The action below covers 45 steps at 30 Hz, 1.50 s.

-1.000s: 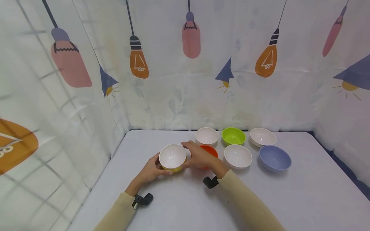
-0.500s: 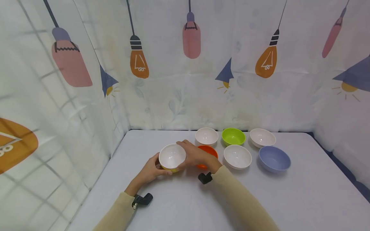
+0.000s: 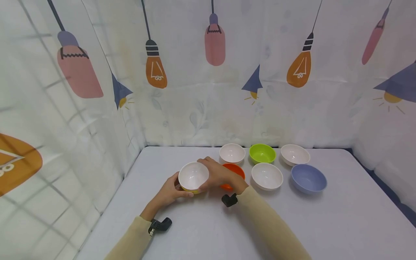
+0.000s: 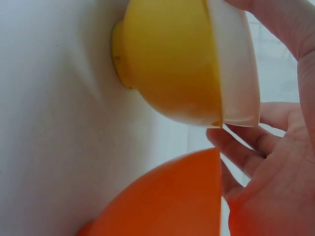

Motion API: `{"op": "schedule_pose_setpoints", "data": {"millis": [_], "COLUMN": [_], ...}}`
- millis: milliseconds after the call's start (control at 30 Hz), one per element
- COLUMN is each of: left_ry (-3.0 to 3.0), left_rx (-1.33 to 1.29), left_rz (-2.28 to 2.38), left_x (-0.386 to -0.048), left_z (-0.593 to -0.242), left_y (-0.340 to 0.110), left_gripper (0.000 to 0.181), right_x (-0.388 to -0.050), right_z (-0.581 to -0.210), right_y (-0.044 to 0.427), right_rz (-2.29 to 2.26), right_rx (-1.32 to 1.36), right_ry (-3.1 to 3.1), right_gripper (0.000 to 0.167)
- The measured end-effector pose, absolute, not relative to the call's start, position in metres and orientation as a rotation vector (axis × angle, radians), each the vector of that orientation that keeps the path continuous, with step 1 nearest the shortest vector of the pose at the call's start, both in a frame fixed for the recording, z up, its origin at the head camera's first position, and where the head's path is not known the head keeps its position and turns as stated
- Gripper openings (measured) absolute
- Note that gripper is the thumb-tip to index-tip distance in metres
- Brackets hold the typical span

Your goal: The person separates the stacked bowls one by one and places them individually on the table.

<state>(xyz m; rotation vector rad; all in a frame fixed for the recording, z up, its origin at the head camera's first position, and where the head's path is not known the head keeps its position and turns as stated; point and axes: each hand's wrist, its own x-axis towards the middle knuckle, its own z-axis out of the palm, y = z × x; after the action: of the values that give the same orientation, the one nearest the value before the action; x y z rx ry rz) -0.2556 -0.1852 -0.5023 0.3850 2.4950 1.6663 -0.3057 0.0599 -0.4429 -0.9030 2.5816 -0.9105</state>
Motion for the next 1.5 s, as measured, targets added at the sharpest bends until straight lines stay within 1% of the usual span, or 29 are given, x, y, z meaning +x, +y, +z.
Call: {"op": "schedule_pose_setpoints", "data": {"millis": [433, 633, 933, 1333, 1500], "left_ry": [2.524, 2.523, 2.533, 2.553, 2.555], "left_rx": [0.377, 0.376, 0.367, 0.372, 0.378], "left_rz": [1.637, 1.631, 1.626, 1.603, 1.582], "left_x": [-0.255, -0.256, -0.256, -0.256, -0.255], "left_z": [-0.506, -0.506, -0.506, -0.505, -0.504], "left_y": [-0.186, -0.186, -0.187, -0.187, -0.187], "left_gripper": [0.099, 0.096, 0.095, 0.095, 0.099], "right_x": [-0.3, -0.297, -0.289, -0.286, -0.283], "right_z": [-0.444, -0.442, -0.441, -0.449, -0.45], "right_y": [0.06, 0.065, 0.073, 0.086, 0.088], "right_rz": [-0.991, -1.051, -1.219, -1.319, -1.341], "right_rx": [-0.845, -0.821, -0.772, -0.791, -0.78], "right_ry": [2.652, 2.68, 2.676, 2.716, 2.703], "right_gripper": [0.108, 0.109, 0.109, 0.105, 0.103]}}
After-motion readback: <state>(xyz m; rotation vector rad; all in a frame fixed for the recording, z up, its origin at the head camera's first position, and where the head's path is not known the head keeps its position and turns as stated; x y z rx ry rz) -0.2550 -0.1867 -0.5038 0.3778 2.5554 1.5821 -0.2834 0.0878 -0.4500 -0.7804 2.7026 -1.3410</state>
